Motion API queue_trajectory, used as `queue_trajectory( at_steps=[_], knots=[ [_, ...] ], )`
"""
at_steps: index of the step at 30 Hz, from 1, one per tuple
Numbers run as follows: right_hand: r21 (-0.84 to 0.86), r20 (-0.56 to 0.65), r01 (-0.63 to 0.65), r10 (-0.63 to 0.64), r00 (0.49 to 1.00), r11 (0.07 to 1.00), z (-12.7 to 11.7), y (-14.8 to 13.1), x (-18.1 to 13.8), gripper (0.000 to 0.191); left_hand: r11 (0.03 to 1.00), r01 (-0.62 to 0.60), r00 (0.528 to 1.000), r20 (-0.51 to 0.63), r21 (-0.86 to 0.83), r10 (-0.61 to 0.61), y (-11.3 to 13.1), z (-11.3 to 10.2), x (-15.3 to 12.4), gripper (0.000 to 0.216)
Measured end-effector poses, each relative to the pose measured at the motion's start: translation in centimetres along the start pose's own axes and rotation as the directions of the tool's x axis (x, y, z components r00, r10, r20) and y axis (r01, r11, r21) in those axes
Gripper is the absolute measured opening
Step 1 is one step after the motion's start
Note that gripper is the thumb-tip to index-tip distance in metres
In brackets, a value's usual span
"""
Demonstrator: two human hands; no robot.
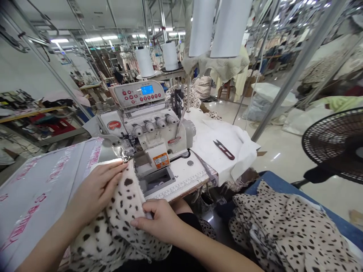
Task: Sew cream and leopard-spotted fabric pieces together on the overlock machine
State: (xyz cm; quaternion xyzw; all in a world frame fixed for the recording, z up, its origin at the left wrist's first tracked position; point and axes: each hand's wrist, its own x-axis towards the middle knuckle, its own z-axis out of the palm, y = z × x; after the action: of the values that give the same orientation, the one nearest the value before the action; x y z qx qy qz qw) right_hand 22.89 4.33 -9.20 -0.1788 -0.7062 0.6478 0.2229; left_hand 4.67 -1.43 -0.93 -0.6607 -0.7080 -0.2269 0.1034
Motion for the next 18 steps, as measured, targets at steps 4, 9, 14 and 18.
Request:
queue_trajectory(
  at_steps=[4,9,14,18],
  knots=[
    [0.071,0.021,0.017,-0.019,1.0,0.997,-0.7,-0.3,-0.8,0.048,0.966,0.2,0.98,0.024,-0.161,-0.199,-0.5,-0.6,-0.1,0.02],
    [0.039,-0.003,0.061,-0.061,0.998,0.997,-0.6,0.1,-1.0,0.054,0.971,0.181,0.983,0.003,-0.153,-0.183,-0.8,-0.4,0.2,0.018],
    [-0.029,-0.034,0.078,-0.079,0.996,0.997,-0.7,0.0,0.1,0.054,0.966,0.214,0.976,0.076,-0.144,-0.205,-1.1,-0.7,1.3,0.02],
    [-0.101,-0.043,0.124,-0.129,0.991,0.987,-0.7,-0.1,0.3,0.049,0.964,0.237,0.968,0.112,-0.121,-0.224,-1.7,-0.8,2.1,0.021]
  ],
)
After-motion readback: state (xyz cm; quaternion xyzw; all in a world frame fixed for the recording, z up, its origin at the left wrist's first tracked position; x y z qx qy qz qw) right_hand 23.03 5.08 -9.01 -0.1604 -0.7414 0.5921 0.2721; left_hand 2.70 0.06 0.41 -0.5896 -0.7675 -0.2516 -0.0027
